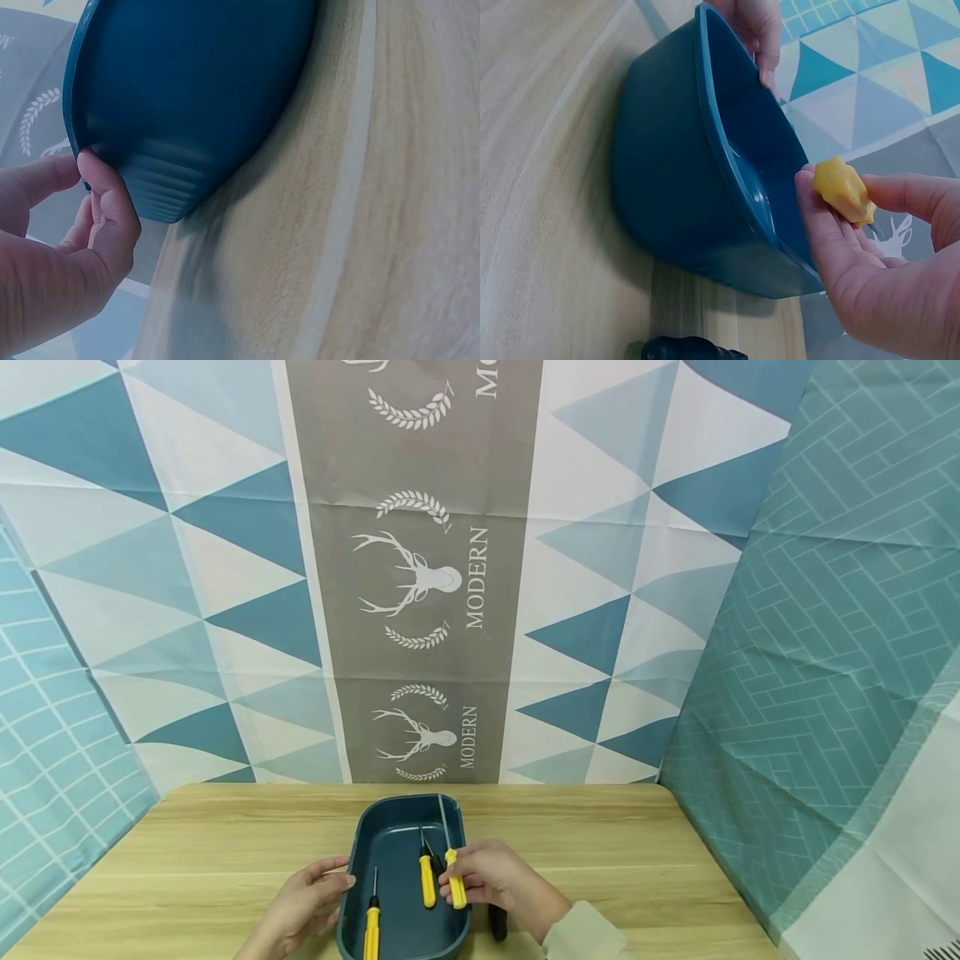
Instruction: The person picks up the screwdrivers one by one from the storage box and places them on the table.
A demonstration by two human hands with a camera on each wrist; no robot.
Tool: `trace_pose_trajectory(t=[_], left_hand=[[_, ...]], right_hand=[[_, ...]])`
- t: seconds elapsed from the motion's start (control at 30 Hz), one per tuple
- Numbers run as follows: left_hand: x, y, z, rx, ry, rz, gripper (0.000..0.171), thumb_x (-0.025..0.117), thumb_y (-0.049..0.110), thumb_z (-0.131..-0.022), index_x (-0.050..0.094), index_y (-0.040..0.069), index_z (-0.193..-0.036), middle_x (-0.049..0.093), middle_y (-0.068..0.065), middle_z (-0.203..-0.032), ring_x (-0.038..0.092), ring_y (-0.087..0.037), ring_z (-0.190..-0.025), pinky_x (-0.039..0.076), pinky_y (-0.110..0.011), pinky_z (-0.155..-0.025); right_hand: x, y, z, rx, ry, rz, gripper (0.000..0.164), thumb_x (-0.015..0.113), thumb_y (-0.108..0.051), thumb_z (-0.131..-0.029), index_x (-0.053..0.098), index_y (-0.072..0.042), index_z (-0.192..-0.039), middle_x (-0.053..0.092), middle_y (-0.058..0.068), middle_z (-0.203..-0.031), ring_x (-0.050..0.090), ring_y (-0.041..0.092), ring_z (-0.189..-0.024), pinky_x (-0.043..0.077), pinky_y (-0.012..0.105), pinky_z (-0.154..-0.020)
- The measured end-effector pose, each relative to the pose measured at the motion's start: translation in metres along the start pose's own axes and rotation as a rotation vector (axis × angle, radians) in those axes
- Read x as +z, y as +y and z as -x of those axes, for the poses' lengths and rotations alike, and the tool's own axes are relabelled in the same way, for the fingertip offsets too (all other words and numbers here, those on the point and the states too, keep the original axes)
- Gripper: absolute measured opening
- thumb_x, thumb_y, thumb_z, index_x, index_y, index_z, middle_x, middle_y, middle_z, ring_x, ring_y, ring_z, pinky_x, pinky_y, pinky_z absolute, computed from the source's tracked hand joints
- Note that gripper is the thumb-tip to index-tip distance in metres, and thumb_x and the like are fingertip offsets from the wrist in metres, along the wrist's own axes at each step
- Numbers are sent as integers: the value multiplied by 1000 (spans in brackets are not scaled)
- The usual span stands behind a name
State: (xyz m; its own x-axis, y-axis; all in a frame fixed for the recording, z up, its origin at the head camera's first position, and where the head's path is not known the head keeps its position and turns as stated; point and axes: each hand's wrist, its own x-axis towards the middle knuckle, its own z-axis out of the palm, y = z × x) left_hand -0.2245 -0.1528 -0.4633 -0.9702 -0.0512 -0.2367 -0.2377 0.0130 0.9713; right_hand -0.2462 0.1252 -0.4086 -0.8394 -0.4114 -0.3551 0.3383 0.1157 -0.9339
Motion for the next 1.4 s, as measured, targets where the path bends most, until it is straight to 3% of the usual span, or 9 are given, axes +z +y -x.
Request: trace_pose_trajectory(t=[0.47,0.7,1.4], left_hand=[[1,2,2,-9,9,-8,55,66,16,-85,44,-5,-130,64,-11,-101,64,-17,-77,52,-28,-60],[1,2,2,-7,5,6,55,66,14,-85,44,-5,-130,64,-9,-99,64,-17,-76,51,-27,-59],[1,1,1,-10,7,1,54,66,15,-85,44,-5,-130,64,-10,-101,64,-16,-75,52,-28,-59]], right_hand=[[-10,1,2,-5,-5,-18,55,58,-5,-87,35,13,-132,69,14,-95,69,14,-75,56,34,-77],[-14,1,4,-14,-24,-22,60,56,-4,-88,27,17,-135,68,17,-98,68,13,-75,56,33,-77],[-22,5,8,-13,-13,-5,60,56,-6,-88,27,17,-135,69,13,-94,68,14,-76,56,35,-78]])
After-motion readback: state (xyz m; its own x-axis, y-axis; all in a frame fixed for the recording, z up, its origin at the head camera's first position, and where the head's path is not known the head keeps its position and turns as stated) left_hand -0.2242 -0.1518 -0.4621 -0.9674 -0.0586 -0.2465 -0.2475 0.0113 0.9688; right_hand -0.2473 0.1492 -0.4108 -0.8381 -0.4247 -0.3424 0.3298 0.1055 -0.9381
